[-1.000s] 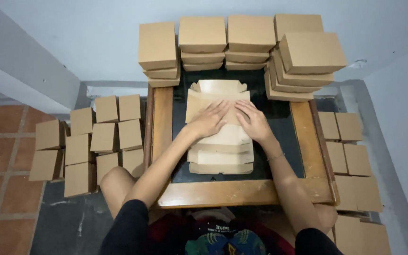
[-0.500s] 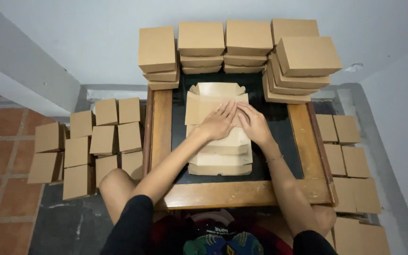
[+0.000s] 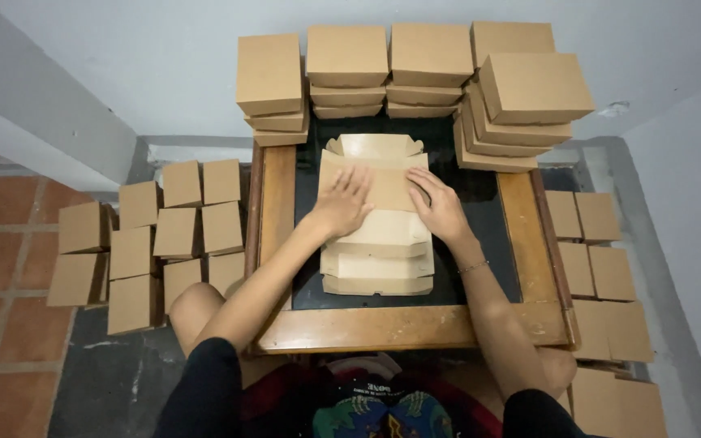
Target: Folding flat cardboard sheets into small boxes and stacking them.
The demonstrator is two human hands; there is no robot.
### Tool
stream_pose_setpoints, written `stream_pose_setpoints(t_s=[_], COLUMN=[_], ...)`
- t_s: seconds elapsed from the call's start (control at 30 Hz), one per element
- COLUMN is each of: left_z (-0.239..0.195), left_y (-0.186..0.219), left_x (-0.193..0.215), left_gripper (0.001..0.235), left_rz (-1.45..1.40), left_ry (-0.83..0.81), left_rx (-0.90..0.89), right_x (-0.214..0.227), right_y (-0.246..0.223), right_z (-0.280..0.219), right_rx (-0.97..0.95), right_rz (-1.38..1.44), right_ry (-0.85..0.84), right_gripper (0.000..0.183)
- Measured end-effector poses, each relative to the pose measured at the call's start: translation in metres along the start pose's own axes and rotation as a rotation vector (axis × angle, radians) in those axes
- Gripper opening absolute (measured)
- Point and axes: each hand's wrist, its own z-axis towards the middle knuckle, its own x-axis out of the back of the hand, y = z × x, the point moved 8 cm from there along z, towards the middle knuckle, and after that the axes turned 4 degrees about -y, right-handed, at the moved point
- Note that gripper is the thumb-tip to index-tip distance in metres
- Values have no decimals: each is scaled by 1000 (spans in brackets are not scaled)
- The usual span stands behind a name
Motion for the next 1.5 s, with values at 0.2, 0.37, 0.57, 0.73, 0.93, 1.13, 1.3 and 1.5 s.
stream_pose_setpoints(t_s=[0.2,0.37,0.57,0.73,0.93,1.13,1.3,1.5], left_z=[51,10,-14,-22,0,44,72,98], left_y=[56,48,-14,-10,-2,-9,-11,-25], left_x=[-10,22,12,18,20,10,27,51], left_gripper=[67,66,80,92,108,113,43,44], left_rz=[-39,-131,-80,-20,71,199,96,7], left_ry=[-32,-67,-1,52,142,124,44,-37], left_rx=[-192,-205,-11,69,74,42,31,167], right_x=[5,5,2,-1,-27,-32,-59,-59], right_y=[-4,5,5,-3,-40,-96,-64,-60], right_z=[0,-1,0,-6,-42,-62,-41,-17], right_rx=[-12,0,7,-13,15,161,163,90], right_rz=[3,7,-26,-132,-382,-481,-369,-412], right_ry=[45,50,8,-39,-201,-126,-308,-348], right_gripper=[29,30,30,32,28,30,63,68])
